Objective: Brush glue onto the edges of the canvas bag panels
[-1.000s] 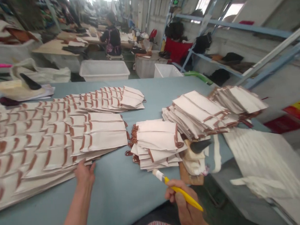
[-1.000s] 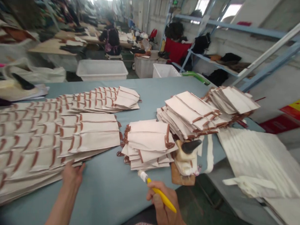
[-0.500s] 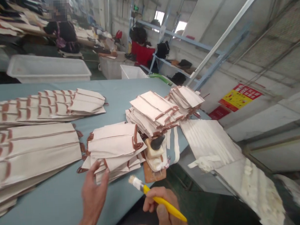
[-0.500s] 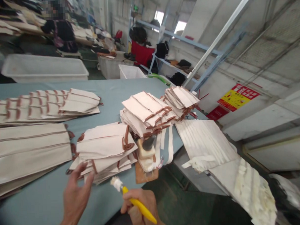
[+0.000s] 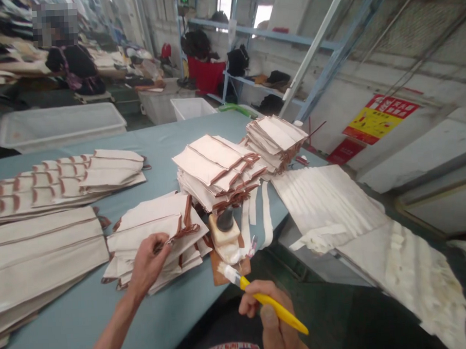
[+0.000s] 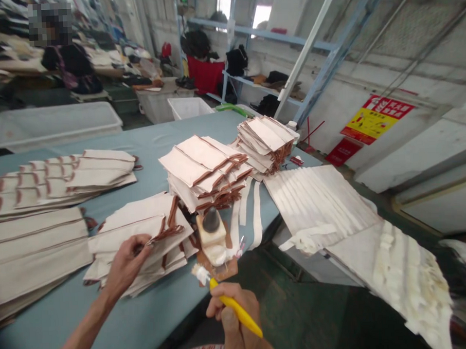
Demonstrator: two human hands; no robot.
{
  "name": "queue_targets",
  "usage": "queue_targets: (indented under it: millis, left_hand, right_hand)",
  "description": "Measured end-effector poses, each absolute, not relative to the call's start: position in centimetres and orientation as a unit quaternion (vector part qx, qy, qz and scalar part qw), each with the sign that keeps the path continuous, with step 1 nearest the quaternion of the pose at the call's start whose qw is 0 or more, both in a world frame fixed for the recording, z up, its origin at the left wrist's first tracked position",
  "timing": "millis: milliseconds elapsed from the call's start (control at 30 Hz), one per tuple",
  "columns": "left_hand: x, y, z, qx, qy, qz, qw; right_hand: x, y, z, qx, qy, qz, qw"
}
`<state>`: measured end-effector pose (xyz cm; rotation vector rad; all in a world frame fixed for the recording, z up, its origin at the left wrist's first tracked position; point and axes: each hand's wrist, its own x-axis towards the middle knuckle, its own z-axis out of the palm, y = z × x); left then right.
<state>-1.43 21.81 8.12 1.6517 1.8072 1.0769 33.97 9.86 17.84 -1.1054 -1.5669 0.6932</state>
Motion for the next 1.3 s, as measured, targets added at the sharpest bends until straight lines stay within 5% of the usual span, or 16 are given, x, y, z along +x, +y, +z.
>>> queue_targets:
  millis: [267, 500, 833, 1300]
  left_hand:
    - [-2.1, 15.9, 13.1, 0.522, 0.699, 0.449, 0.192]
    - [2.2, 13.5, 11.2, 0.516, 0.697, 0.417, 0.273]
    - [0.1, 20.3, 11.1, 0.637, 0.677, 0.318, 0.185]
    - [0.5, 4.2, 16.1, 0.456, 0.818, 0.350, -0.005]
  right_hand:
    - [34.3, 12.2, 17.0, -0.394, -0.679, 0.328, 0.525]
    - [32.6, 13.4, 19.6, -0.365, -0.679, 0.332, 0.544]
    - [33.9, 11.9, 18.7, -0.412, -0.667, 0.311, 0.537]
    - [28.8, 15.2, 21.3, -0.347, -0.740, 0.248, 0.520]
